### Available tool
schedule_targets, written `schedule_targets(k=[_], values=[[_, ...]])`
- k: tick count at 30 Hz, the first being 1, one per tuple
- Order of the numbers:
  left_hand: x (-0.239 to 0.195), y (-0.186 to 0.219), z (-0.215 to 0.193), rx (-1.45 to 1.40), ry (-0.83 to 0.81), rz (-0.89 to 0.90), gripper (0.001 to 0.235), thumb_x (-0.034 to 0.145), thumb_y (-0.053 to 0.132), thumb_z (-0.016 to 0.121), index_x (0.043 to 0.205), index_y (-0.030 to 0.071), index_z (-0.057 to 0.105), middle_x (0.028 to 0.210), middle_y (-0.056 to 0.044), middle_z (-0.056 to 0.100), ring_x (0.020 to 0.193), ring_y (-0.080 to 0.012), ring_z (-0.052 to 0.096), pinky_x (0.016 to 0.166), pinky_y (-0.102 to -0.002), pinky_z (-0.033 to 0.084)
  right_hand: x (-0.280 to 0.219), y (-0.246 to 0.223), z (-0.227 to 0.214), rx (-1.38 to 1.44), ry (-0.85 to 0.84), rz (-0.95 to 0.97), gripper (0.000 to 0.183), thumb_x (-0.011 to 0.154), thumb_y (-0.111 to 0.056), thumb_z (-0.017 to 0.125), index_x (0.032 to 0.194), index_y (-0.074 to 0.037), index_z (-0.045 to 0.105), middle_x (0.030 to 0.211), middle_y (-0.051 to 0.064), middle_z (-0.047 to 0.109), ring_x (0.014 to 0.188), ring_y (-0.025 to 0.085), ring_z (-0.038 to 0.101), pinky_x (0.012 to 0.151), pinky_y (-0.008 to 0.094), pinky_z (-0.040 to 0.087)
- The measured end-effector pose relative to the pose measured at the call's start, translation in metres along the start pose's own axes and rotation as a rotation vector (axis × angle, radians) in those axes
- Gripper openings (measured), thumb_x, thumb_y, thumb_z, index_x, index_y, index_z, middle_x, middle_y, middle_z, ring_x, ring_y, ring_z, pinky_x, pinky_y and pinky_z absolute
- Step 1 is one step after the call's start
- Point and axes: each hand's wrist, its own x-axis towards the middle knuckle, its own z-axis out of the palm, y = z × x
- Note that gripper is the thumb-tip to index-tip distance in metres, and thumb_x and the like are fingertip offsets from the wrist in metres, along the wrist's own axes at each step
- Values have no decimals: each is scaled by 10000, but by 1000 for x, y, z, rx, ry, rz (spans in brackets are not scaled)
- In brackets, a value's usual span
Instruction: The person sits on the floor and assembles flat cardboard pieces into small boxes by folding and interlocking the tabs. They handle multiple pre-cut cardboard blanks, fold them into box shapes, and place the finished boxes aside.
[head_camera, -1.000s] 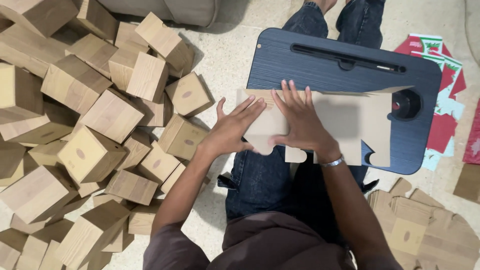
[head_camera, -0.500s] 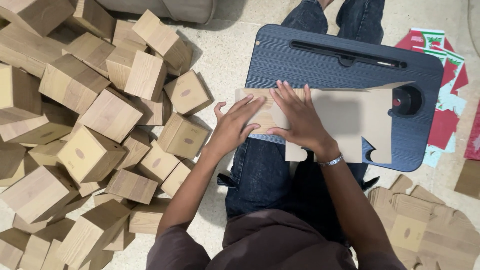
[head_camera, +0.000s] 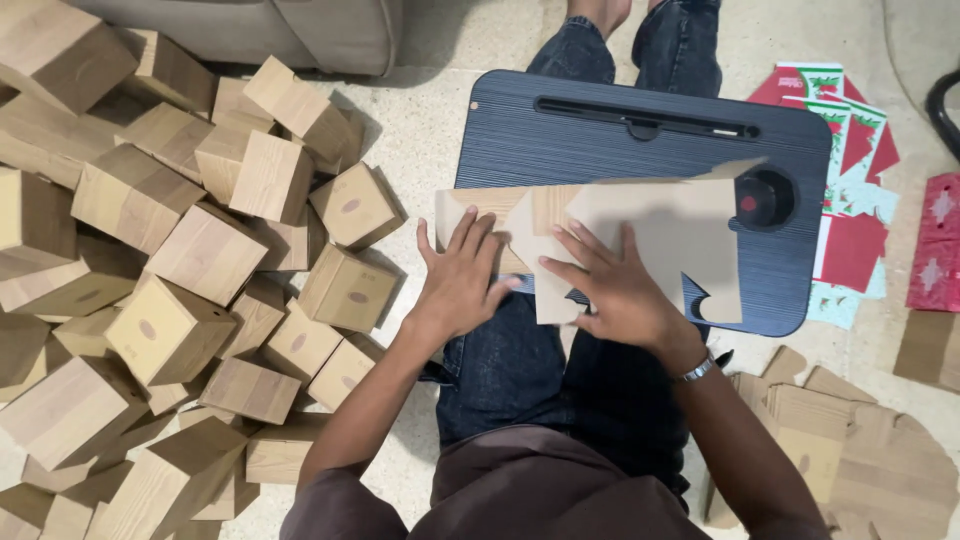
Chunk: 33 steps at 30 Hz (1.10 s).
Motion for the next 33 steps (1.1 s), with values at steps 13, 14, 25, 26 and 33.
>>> schedule_targets(k=[13,14,25,26,33], values=[[32,36,28,12,230,-224,1034,821,684,704,1571,106,288,1246,-154,466,1331,-388,320,940,-788,64,29,24,13,165,486,182,775,788,-476,839,1471,-274,535,1409,27,496,1284,282,463,934,516,376],[33,37,26,20,210,-220,985,826,671,704,1553,120,333,1240,-147,452,1324,-392,305,944,-775,77,27,23,12,168,510,179,753,797,-454,836,1461,-253,543,1416,49,489,1284,294,452,923,507,356],[41,33,-4,66,-66,-285,740,905,592,654,1546,293,435,1360,-143,384,1421,-402,212,965,-828,49,-54,13,-24,138,-97,85,1322,608,-585,929,1643,-235,185,1689,251,95,1559,440,46,1127,771,38],[43,39,-5,109,-83,-258,667,920,494,658,1530,310,460,1453,-181,348,1457,-428,179,964,-852,33,-59,14,-22,89,-112,99,1146,722,-431,855,1638,-254,190,1701,192,94,1565,385,60,1141,758,38],[40,57,24,146,-145,-92,459,1045,387,471,1489,281,512,1648,-145,338,1549,-328,229,1012,-882,-75,-63,43,-5,332,507,153,442,911,-181,728,1340,-190,620,1185,17,760,1112,278,710,1145,585,400]])
